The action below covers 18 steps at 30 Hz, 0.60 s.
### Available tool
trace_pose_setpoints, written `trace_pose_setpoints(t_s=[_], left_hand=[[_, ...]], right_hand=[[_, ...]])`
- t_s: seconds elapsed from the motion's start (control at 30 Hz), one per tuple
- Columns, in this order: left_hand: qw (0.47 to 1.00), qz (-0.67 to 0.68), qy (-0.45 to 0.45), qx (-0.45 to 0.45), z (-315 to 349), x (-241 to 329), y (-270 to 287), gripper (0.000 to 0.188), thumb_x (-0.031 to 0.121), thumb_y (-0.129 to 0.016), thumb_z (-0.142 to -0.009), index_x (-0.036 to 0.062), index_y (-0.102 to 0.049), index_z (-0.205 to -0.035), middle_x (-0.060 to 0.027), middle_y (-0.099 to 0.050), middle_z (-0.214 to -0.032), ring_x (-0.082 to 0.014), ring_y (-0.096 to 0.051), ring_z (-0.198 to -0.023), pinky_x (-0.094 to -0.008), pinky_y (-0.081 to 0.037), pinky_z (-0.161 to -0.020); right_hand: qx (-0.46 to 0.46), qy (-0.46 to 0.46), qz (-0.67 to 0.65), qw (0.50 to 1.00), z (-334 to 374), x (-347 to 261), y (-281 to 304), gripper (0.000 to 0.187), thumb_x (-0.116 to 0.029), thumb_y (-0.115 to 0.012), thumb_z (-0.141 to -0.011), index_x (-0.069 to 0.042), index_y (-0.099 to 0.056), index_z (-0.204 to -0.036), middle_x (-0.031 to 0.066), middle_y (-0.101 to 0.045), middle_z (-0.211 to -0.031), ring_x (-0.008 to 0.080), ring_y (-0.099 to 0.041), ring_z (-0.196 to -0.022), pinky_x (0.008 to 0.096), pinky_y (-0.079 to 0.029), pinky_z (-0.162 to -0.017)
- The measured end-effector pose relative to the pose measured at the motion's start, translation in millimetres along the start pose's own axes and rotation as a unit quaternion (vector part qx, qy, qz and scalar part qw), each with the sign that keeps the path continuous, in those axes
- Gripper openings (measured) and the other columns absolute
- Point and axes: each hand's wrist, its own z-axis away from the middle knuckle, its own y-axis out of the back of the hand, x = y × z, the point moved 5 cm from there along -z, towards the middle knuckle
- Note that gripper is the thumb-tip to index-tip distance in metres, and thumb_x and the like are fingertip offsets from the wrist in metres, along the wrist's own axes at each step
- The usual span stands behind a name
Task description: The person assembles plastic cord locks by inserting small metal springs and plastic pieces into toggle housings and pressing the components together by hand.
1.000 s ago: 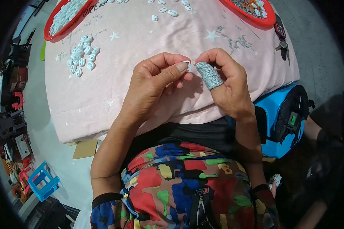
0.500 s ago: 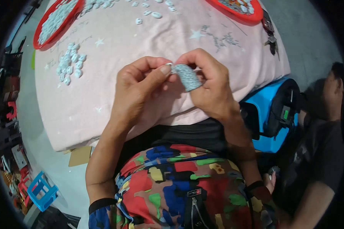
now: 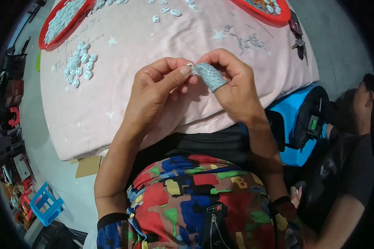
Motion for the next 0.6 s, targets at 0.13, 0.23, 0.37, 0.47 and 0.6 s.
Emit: trace_pose_setpoints(t_s=[0.13, 0.23, 0.37, 0.47, 0.6], left_hand=[[1.0, 0.008, -0.012, -0.022, -0.8, -1.2, -0.4, 0.02, 0.018, -0.064, -0.092, 0.0016, -0.065, -0.102, -0.002, -0.068, -0.084, -0.0036, -0.054, -0.068, -0.0156, -0.041, -0.059], [1.0, 0.001, -0.004, -0.016, 1.6, 1.7, 0.2, 0.019, 0.018, -0.063, -0.093, 0.0028, -0.065, -0.104, -0.0005, -0.066, -0.083, -0.0026, -0.053, -0.067, -0.0133, -0.04, -0.058], [1.0, 0.004, -0.003, -0.027, 1.5, 0.7, 2.7, 0.02, 0.019, -0.063, -0.093, 0.0028, -0.065, -0.104, -0.001, -0.066, -0.082, -0.0027, -0.053, -0.067, -0.0133, -0.04, -0.058], [0.999, 0.018, 0.008, -0.034, 2.6, 1.7, 2.7, 0.018, 0.018, -0.063, -0.093, 0.0025, -0.065, -0.103, -0.0021, -0.067, -0.082, -0.003, -0.054, -0.067, -0.0139, -0.04, -0.057], [0.998, 0.042, 0.019, -0.036, 3.8, -0.4, 1.6, 0.016, 0.017, -0.063, -0.094, 0.0022, -0.064, -0.1, -0.0036, -0.069, -0.083, -0.0031, -0.056, -0.067, -0.0146, -0.041, -0.056]], right_hand=[[-0.008, -0.018, 0.01, 1.0, 0.8, -3.7, -0.2, 0.014, 0.001, -0.058, -0.09, 0.002, -0.059, -0.103, 0.0024, -0.06, -0.092, 0.0056, -0.055, -0.086, 0.0195, -0.046, -0.078], [-0.002, 0.002, 0.028, 1.0, 1.6, -2.8, -0.6, 0.013, 0.002, -0.057, -0.089, 0.002, -0.059, -0.102, 0.002, -0.06, -0.093, 0.0063, -0.055, -0.086, 0.0197, -0.046, -0.078], [-0.003, 0.003, -0.007, 1.0, 1.8, -4.0, -3.8, 0.014, 0.003, -0.057, -0.088, 0.002, -0.059, -0.102, 0.0018, -0.06, -0.093, 0.0064, -0.055, -0.086, 0.0199, -0.046, -0.078], [-0.006, -0.006, -0.017, 1.0, 3.2, -3.3, -3.0, 0.015, 0.003, -0.057, -0.089, 0.003, -0.059, -0.103, 0.0018, -0.06, -0.093, 0.0062, -0.056, -0.087, 0.0198, -0.046, -0.078], [0.011, 0.03, -0.009, 0.999, 3.6, -2.0, -3.0, 0.017, 0.005, -0.057, -0.086, 0.002, -0.059, -0.103, 0.0025, -0.062, -0.09, 0.0051, -0.057, -0.081, 0.0191, -0.048, -0.07]])
